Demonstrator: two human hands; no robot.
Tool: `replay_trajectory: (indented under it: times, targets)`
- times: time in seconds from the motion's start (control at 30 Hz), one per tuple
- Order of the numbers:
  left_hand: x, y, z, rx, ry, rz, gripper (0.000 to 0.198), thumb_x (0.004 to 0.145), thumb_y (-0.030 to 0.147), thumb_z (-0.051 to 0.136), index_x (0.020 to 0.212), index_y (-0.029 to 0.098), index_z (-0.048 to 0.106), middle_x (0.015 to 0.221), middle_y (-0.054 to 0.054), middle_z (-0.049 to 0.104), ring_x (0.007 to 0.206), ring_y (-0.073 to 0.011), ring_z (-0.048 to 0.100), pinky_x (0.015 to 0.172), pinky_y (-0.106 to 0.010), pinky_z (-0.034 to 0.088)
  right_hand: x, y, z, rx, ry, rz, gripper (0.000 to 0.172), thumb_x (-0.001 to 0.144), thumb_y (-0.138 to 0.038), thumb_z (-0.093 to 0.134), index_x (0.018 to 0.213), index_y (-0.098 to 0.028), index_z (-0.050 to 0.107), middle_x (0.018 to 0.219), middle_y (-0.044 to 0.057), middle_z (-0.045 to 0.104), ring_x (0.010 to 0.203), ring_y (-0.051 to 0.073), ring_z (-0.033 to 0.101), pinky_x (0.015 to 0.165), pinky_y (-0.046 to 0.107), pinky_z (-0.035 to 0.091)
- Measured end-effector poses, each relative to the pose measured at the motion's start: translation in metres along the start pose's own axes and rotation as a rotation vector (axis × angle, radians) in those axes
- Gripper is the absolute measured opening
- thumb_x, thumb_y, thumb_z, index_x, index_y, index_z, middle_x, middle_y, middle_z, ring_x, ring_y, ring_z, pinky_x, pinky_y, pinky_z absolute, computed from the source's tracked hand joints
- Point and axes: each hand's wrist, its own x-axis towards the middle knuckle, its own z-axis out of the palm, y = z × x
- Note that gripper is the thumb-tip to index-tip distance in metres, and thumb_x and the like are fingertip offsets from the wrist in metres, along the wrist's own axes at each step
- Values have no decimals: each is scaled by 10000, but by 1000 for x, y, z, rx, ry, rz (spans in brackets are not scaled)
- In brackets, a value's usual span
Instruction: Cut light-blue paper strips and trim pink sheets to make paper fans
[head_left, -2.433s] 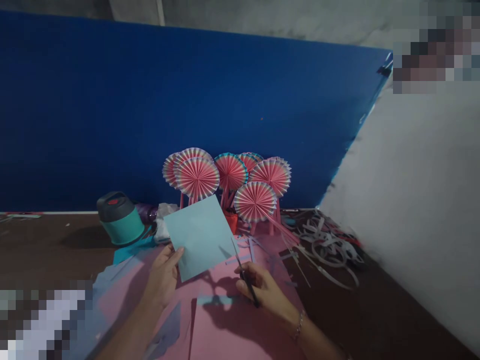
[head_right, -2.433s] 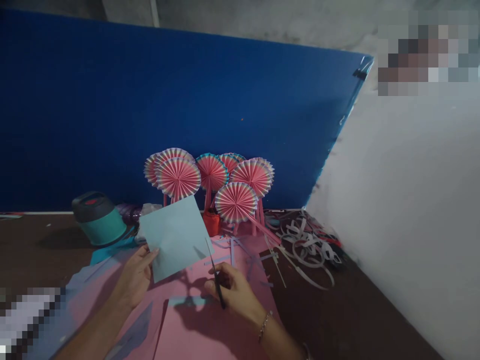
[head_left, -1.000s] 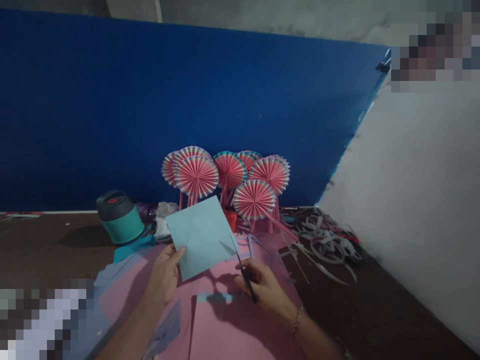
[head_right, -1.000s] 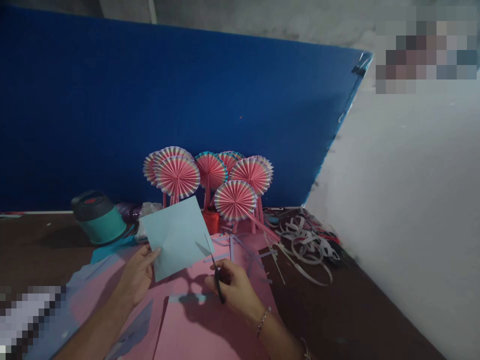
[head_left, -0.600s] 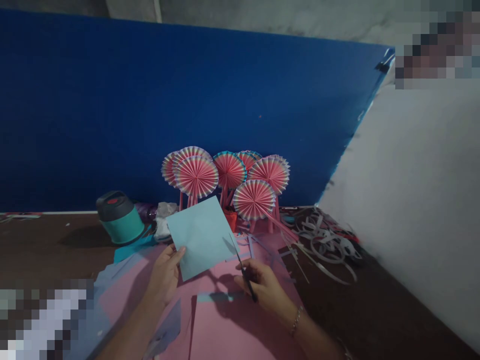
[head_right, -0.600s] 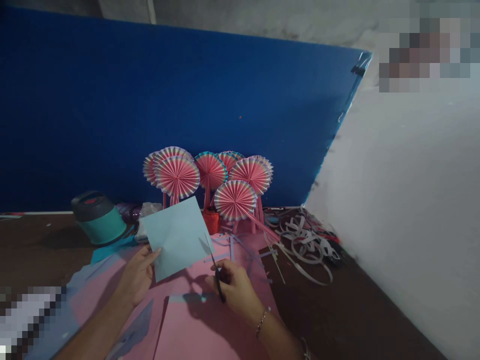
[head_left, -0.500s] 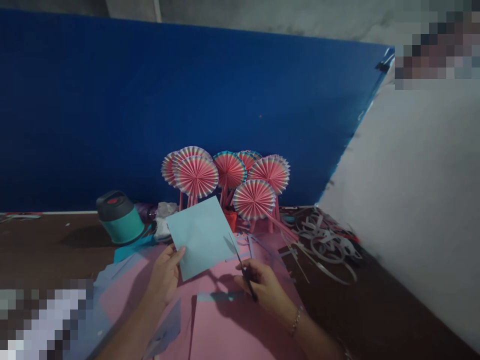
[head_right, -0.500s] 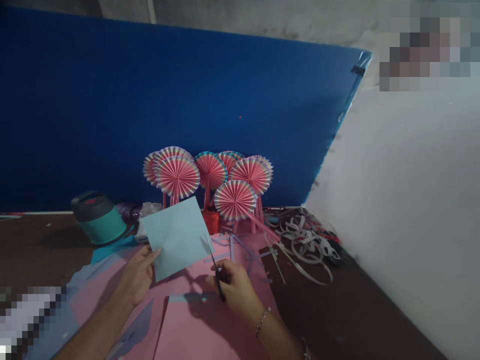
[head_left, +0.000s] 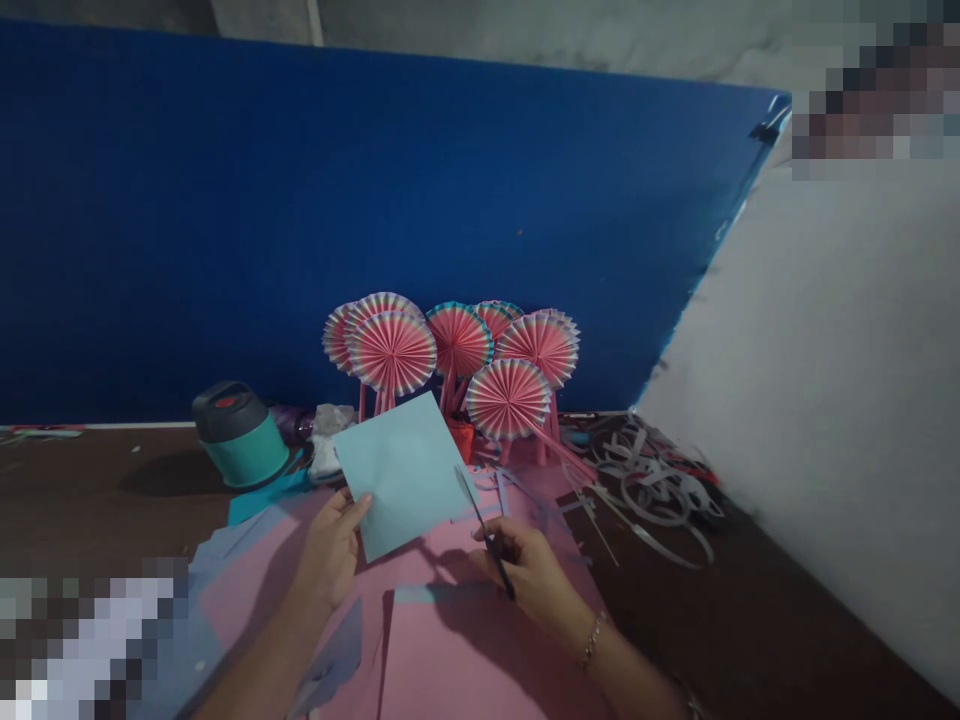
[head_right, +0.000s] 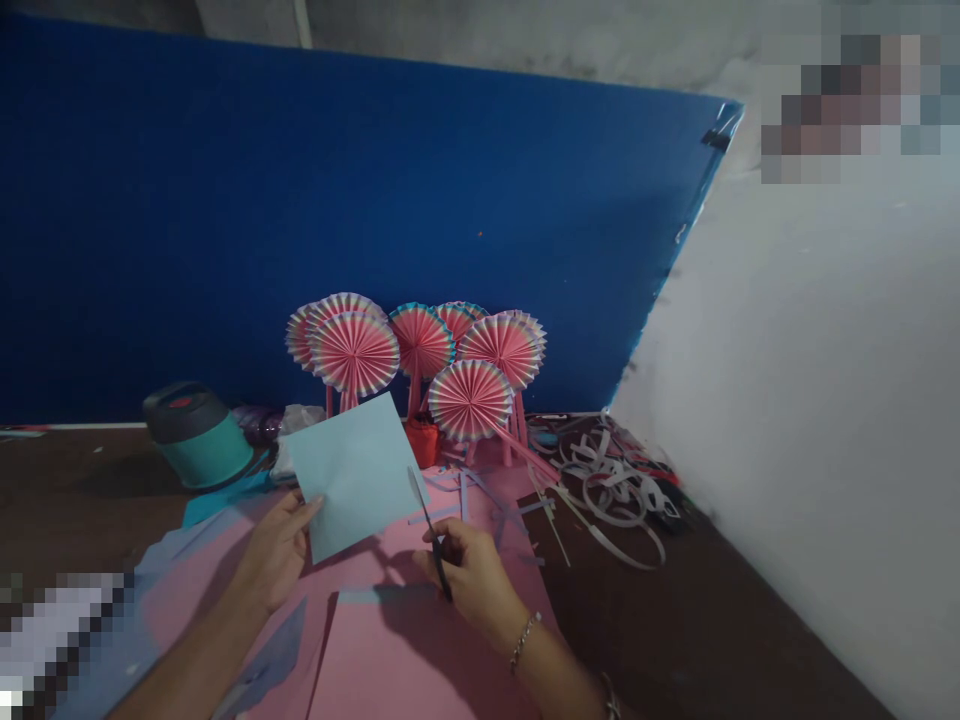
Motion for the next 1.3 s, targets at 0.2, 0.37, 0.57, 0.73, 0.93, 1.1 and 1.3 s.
replay_trajectory:
  times: [0.2, 0.37, 0.57, 0.73, 0.93, 1.1, 1.3]
  targets:
    - [2, -2, -4, 15, -35, 3, 503, 563, 370, 863, 977, 159, 670, 1029, -87, 752, 991, -265, 692, 842, -338, 566, 1, 1, 0, -32, -3, 4, 489, 591, -576, 774, 807, -175, 595, 514, -81, 425, 435, 76, 375, 396, 210, 314]
    - [3, -3, -4, 33, -40, -8, 519, 568, 354, 857, 1007, 148, 672, 995, -88, 759, 945, -258, 705, 812, -331, 573, -2, -3, 1, -9, -39, 16, 508, 573, -558, 803, 834, -174, 596, 531, -78, 436, 464, 77, 375, 428, 211, 295]
    - [-2, 0, 3, 36, -22, -21, 532, 524, 351, 867, 971, 145, 665, 945, -83, 767, 849, -249, 722, 746, -314, 583, 0, 3, 0, -11, -40, 11, 533, 592, -579, 789, 870, -168, 596, 532, -82, 424, 473, 74, 363, 431, 205, 265]
    - [-2, 0, 2, 41, -54, -27, 520, 565, 351, 848, 1005, 152, 655, 929, -83, 766, 843, -248, 725, 733, -310, 580, 1, 3, 0, 26, -33, -18, 518, 602, -575, 789, 859, -170, 591, 556, -76, 431, 501, 74, 369, 448, 204, 265]
    - [-4, -2, 6, 49, -62, -56, 512, 552, 331, 848, 992, 157, 654, 891, -75, 768, 819, -251, 726, 713, -318, 580, 0, -1, 0, 62, -18, -22, 506, 582, -564, 803, 806, -176, 569, 550, -72, 446, 496, 81, 400, 451, 209, 289]
    - [-6, -5, 7, 48, -78, -59, 496, 558, 323, 848, 986, 159, 660, 880, -70, 770, 784, -223, 726, 688, -278, 575, 1, 1, -2, 44, 5, -20, 516, 609, -522, 803, 904, -167, 573, 554, -70, 480, 492, 96, 452, 460, 218, 321]
    - [-7, -4, 8, 56, -69, -68, 489, 557, 319, 847, 978, 151, 664, 889, -82, 770, 833, -257, 724, 717, -323, 583, 0, -1, 0, 127, 76, -3, 884, 609, -455, 819, 1324, -174, 380, 547, -106, 454, 485, 99, 437, 459, 211, 311]
